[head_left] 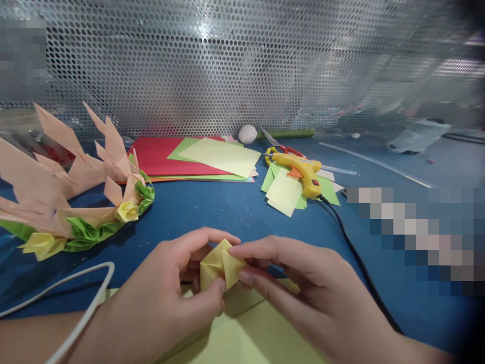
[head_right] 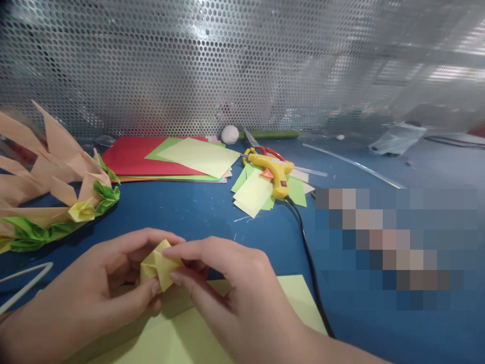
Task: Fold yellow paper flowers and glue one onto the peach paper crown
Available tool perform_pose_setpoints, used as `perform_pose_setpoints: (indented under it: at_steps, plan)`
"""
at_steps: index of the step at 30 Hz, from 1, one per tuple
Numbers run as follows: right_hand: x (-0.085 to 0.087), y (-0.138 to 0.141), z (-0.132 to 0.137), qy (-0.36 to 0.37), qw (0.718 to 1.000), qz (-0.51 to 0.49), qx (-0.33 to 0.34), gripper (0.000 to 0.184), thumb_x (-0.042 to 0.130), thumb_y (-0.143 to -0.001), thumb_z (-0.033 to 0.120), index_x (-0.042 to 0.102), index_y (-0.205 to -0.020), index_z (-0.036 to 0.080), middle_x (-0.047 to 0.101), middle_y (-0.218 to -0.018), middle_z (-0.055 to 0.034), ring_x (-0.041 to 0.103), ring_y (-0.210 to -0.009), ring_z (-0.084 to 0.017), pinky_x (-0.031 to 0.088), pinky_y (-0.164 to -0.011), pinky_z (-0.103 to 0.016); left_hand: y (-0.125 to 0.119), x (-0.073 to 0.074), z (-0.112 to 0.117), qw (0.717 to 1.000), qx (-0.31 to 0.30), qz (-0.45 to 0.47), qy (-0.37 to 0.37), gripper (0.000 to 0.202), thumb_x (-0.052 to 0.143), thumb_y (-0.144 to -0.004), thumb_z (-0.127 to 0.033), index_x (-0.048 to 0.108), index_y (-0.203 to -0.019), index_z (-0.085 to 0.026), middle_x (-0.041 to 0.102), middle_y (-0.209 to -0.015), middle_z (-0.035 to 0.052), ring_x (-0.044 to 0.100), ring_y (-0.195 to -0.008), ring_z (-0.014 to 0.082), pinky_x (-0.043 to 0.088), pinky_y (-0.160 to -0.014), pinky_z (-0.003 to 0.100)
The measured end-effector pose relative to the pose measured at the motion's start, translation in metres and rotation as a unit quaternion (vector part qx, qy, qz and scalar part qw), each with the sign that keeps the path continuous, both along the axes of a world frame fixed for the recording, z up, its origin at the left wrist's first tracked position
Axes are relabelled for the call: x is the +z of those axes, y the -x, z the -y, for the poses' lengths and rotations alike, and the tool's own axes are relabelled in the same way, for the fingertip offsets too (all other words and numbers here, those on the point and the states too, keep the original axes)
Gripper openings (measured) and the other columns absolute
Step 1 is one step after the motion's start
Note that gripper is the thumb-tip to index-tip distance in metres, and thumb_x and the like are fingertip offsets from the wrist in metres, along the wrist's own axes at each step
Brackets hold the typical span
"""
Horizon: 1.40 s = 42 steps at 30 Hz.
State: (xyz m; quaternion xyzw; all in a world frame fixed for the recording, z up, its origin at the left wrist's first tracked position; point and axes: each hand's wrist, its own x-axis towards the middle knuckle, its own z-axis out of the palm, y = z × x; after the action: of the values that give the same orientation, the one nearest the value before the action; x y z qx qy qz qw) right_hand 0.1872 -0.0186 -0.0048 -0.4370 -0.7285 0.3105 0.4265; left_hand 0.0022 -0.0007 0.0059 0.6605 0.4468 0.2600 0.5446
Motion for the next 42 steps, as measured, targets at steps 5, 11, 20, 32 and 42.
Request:
perform_pose_setpoints:
  at_steps: [5, 11, 20, 32, 42]
  plan:
    - [0.002, 0.001, 0.0, 0.034, 0.999, 0.002, -0.006, 0.015, 0.062, -0.081, 0.012, 0.072, -0.089, 0.02, 0.077, -0.077, 0.0015, 0.07, -0.065, -0.01, 0.055, -0.063, -0.013, 0.003, -0.003, 0.003, 0.996, 0.002, -0.077, -0.054, 0.047, 0.062, -0.075, -0.015, 0.062, -0.12, -0.025, 0.074, -0.09, -0.0008, 0.071, -0.083, 0.0211, 0.058, -0.07, 0.024]
    - [0.003, 0.001, 0.002, 0.049, 0.999, 0.021, 0.001, 0.009, 0.063, -0.083, 0.016, 0.069, -0.078, 0.021, 0.072, -0.067, 0.004, 0.066, -0.058, -0.008, 0.051, -0.057, -0.014, 0.004, -0.003, 0.005, 0.998, -0.014, -0.043, -0.036, 0.043, 0.061, -0.081, -0.015, 0.064, -0.121, -0.026, 0.076, -0.105, -0.0009, 0.072, -0.089, 0.0187, 0.058, -0.075, 0.02]
    - [0.002, 0.001, 0.005, 0.037, 0.999, 0.029, 0.002, 0.011, 0.057, -0.085, 0.014, 0.065, -0.08, 0.021, 0.073, -0.071, 0.0033, 0.067, -0.059, -0.01, 0.051, -0.056, -0.016, 0.005, -0.004, 0.001, 0.998, -0.025, -0.029, -0.048, 0.042, 0.065, -0.081, -0.015, 0.067, -0.122, -0.026, 0.078, -0.103, -0.0012, 0.072, -0.091, 0.0191, 0.057, -0.079, 0.02]
    - [0.002, 0.0, 0.006, 0.048, 0.998, 0.028, 0.009, 0.011, 0.056, -0.086, 0.014, 0.064, -0.081, 0.02, 0.072, -0.068, 0.0021, 0.066, -0.059, -0.011, 0.051, -0.055, -0.018, 0.0, 0.002, 0.002, 0.999, 0.01, -0.029, -0.041, 0.036, 0.07, -0.074, -0.027, 0.075, -0.109, -0.023, 0.08, -0.086, 0.0047, 0.071, -0.089, 0.0285, 0.059, -0.077, 0.034]
    - [0.002, -0.002, 0.006, 0.012, 0.999, 0.041, 0.016, 0.013, 0.059, -0.085, 0.01, 0.067, -0.085, 0.021, 0.073, -0.072, 0.0038, 0.066, -0.06, -0.008, 0.051, -0.057, -0.013, -0.004, 0.006, 0.001, 0.997, 0.048, 0.018, 0.049, 0.035, 0.075, -0.07, -0.034, 0.076, -0.102, -0.019, 0.078, -0.076, 0.005, 0.071, -0.08, 0.0267, 0.058, -0.066, 0.03]
